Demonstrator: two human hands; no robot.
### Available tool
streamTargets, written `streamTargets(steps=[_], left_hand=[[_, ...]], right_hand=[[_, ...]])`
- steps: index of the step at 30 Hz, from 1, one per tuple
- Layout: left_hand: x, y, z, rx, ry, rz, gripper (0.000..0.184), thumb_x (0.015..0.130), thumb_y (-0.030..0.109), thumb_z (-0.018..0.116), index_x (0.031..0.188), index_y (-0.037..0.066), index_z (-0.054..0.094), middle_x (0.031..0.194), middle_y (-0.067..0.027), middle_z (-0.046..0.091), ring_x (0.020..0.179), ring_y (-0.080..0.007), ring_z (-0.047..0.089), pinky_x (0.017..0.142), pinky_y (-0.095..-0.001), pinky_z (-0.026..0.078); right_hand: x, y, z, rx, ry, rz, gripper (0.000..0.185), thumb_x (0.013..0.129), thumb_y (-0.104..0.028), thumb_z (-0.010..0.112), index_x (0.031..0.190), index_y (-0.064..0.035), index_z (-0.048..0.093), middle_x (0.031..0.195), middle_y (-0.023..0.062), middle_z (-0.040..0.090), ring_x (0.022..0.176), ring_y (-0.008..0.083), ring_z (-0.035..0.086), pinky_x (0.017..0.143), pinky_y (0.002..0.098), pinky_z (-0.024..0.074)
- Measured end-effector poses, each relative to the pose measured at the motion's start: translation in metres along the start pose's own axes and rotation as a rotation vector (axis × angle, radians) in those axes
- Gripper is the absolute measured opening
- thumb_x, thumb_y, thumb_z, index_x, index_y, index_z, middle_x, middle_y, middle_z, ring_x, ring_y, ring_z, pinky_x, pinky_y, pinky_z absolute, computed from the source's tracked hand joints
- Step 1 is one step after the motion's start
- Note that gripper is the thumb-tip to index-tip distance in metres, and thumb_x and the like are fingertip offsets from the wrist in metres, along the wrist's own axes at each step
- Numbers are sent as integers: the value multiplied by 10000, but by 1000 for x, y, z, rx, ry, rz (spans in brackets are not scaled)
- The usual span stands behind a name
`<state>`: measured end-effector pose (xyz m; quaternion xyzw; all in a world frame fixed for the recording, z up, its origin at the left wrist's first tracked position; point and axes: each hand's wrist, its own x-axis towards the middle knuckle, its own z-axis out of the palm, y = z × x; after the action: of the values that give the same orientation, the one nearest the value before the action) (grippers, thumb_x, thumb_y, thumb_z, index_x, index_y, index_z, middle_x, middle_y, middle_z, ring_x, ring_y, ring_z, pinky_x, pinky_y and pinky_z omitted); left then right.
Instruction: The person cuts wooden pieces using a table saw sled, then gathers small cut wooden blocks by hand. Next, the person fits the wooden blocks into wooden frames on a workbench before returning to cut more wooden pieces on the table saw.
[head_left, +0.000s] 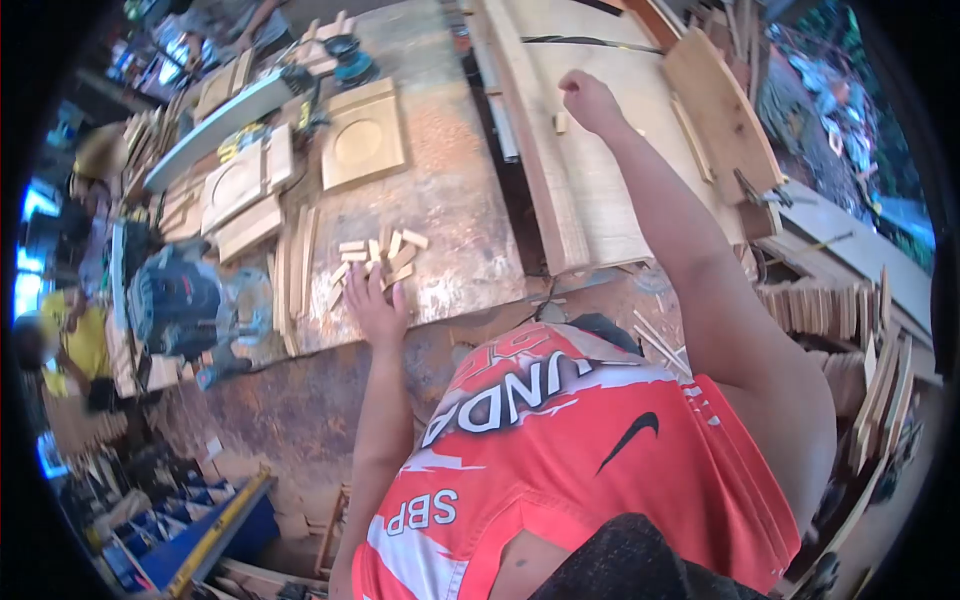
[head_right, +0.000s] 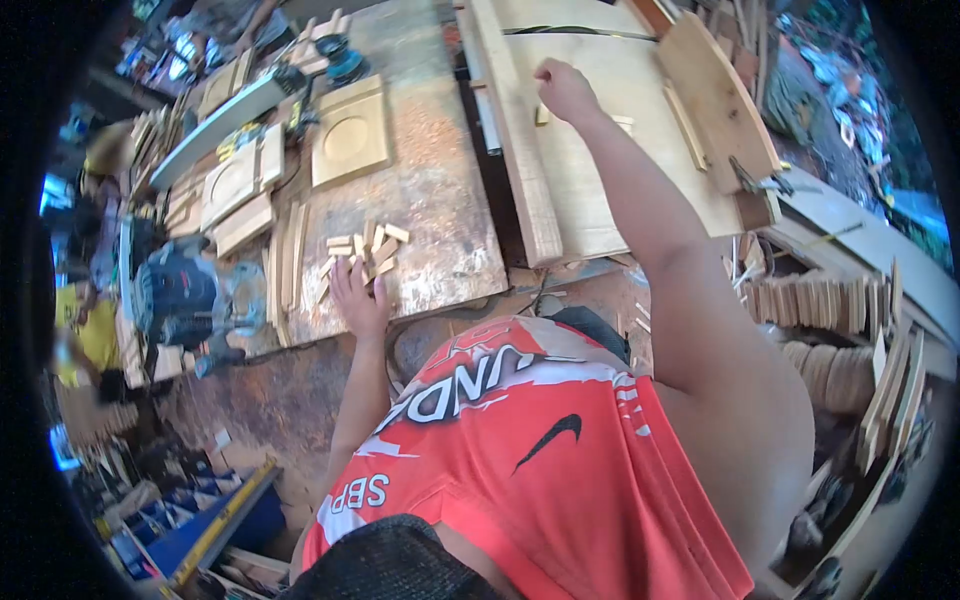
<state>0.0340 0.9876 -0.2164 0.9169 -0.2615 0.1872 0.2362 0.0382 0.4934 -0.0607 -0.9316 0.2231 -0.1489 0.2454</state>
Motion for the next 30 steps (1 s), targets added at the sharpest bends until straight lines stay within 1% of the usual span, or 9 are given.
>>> streamTargets(steps=[1,4,6,9,18,25,26,28,30], left_hand=[[-1,0,0,-8,-5,30,541,858,309,646,1346,103,535,1479,-195,407,1410,-402,319,1153,-561,229],[1,6,0,12,-32,31,523,869,287,631,1340,83,535,1478,-194,409,1405,-403,321,1153,-554,230],[3,13,-3,60,-40,5,486,895,236,610,1339,57,528,1464,-201,417,1391,-411,328,1138,-546,247],[3,14,0,86,-49,19,495,910,241,595,1361,60,506,1472,-206,408,1394,-419,318,1141,-550,238],[5,23,1,137,-46,-47,511,910,230,592,1382,64,484,1484,-224,385,1402,-411,312,1149,-550,221],[8,13,-4,109,5,-22,517,870,229,643,1341,63,509,1430,-234,428,1360,-428,358,1131,-539,273],[6,13,-5,121,13,-17,513,865,233,648,1329,59,516,1426,-233,431,1357,-429,361,1130,-539,278],[4,9,-3,113,-11,-64,515,849,267,664,1304,65,533,1432,-224,430,1360,-426,361,1138,-541,277],[3,3,1,113,-50,-102,591,842,388,635,1343,95,524,1411,-261,438,1354,-432,375,1126,-553,286]], right_hand=[[-8,20,2,2,22,23,305,830,-112,644,1132,-72,669,1067,130,687,1000,287,652,848,391,518],[-10,87,45,-260,-136,-493,339,799,-127,641,1136,-90,644,1274,159,577,1160,352,557,947,432,471],[-5,100,67,-91,-195,-511,333,772,-155,662,1102,-110,652,1132,152,604,1094,372,564,927,436,481],[-8,97,66,-171,-249,-247,430,757,-191,675,1182,-147,634,1132,156,591,1110,382,549,966,436,475],[-21,75,39,-235,-368,-481,457,764,-181,664,1214,-150,591,1138,154,559,1085,362,553,917,452,502],[-5,97,36,-112,-364,-526,259,756,-237,647,958,-75,658,946,184,674,859,315,658,768,422,533],[-14,63,-1,15,-553,4,204,764,-208,651,905,-64,624,819,137,655,748,241,638,679,387,510],[17,96,11,0,-174,-188,307,769,-259,724,941,-30,612,812,123,667,755,197,653,675,344,509],[18,26,1,296,-121,-217,267,813,-254,690,941,-33,611,741,97,612,690,162,592,620,332,475]])
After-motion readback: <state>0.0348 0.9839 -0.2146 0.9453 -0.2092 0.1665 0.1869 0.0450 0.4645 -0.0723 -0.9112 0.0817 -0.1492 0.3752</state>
